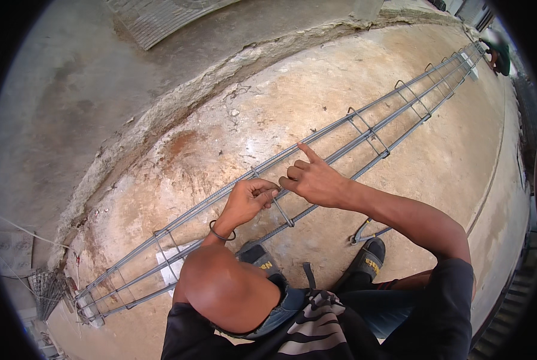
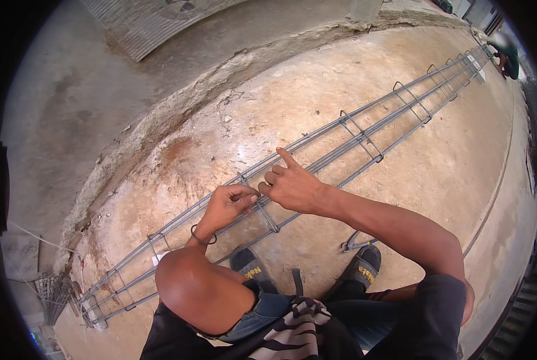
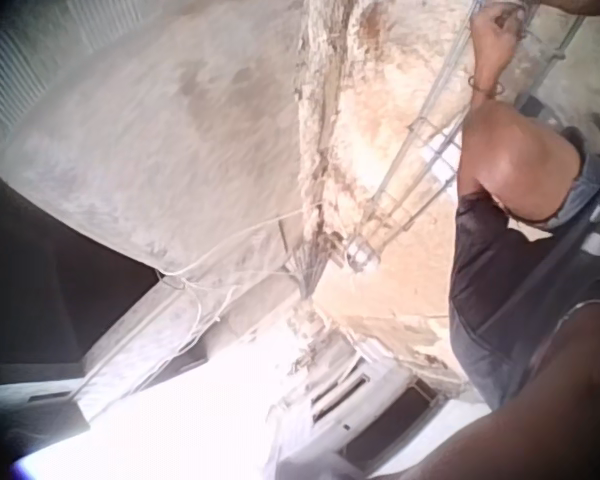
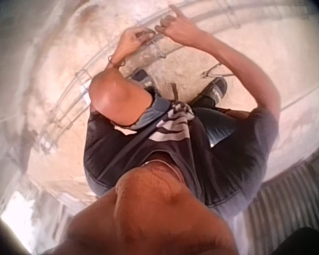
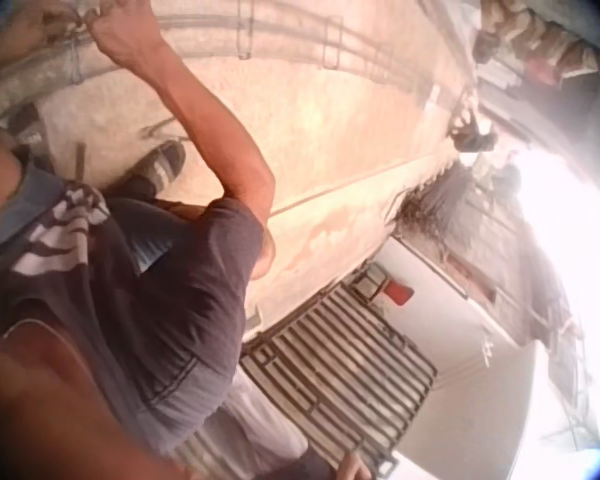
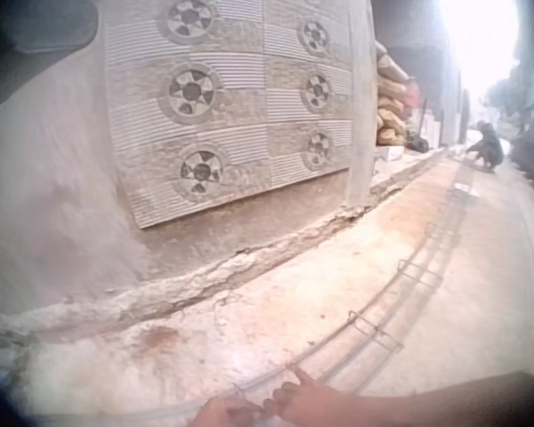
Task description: The person secures metal wire around rebar joints using pliers. The person pulls the wire tight and twists it repeatedly to secure the reinforcement structure.
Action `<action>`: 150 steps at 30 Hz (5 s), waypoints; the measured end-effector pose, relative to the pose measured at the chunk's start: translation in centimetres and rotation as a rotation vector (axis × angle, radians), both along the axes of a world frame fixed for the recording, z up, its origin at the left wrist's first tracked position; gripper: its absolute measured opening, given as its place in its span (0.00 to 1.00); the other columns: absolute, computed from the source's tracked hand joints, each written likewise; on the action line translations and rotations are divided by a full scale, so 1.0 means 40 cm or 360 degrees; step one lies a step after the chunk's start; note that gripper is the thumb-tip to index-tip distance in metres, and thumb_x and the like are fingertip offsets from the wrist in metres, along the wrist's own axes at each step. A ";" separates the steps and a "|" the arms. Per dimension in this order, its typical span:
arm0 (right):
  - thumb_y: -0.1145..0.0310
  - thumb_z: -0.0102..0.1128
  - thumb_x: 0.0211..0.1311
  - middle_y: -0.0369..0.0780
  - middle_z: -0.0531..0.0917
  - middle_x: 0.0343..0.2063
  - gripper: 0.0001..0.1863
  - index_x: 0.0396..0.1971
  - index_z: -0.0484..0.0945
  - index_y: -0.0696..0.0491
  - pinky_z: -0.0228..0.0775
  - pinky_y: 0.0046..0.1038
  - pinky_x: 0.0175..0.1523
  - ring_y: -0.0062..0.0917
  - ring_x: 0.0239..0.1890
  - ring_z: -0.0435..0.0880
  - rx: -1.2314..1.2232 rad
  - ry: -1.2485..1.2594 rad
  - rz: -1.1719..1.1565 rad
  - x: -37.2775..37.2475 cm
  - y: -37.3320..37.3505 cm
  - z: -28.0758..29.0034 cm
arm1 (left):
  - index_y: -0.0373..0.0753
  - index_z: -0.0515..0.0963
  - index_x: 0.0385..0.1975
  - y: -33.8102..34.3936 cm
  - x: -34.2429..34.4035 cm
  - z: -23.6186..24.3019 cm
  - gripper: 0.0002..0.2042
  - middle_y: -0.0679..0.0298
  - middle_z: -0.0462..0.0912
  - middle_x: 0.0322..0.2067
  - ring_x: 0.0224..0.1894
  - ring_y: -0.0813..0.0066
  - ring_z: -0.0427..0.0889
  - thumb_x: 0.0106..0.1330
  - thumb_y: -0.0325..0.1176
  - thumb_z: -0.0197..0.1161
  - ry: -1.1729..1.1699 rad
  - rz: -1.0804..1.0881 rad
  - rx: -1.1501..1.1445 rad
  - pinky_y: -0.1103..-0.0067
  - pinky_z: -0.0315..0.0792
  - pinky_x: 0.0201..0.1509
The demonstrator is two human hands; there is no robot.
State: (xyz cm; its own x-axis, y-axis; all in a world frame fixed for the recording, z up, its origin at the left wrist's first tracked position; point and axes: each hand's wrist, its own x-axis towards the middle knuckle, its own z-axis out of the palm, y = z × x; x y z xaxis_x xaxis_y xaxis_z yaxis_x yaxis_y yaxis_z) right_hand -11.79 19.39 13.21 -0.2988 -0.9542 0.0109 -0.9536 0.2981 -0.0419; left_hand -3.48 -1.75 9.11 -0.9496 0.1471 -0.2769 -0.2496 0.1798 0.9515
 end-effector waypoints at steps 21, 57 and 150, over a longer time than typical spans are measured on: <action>0.74 0.58 0.47 0.46 0.83 0.23 0.04 0.20 0.82 0.52 0.73 0.47 0.43 0.43 0.35 0.84 0.0044 -0.0410 -0.0582 -0.113 -0.122 -0.200 | 0.31 0.86 0.27 -0.244 -0.131 -0.224 0.26 0.49 0.81 0.19 0.26 0.65 0.82 0.64 0.54 0.62 -0.0462 0.0159 -0.0902 0.71 0.74 0.36; 0.76 0.61 0.50 0.31 0.81 0.19 0.04 0.25 0.83 0.54 0.65 0.21 0.27 0.16 0.21 0.74 0.0312 -0.2394 -0.0613 -0.159 -0.186 -0.322 | 0.40 0.84 0.30 -0.127 0.004 -0.112 0.06 0.57 0.74 0.42 0.48 0.57 0.75 0.55 0.32 0.68 0.1172 -0.0389 -0.1600 0.66 0.72 0.47; 0.71 0.65 0.53 0.52 0.83 0.32 0.10 0.35 0.82 0.58 0.74 0.40 0.44 0.45 0.37 0.84 -0.0326 -0.1108 -0.0585 -0.151 -0.284 -0.155 | 0.30 0.86 0.29 -0.161 -0.154 -0.246 0.08 0.58 0.86 0.28 0.30 0.74 0.82 0.57 0.30 0.71 0.0076 0.0541 -0.0159 0.76 0.74 0.35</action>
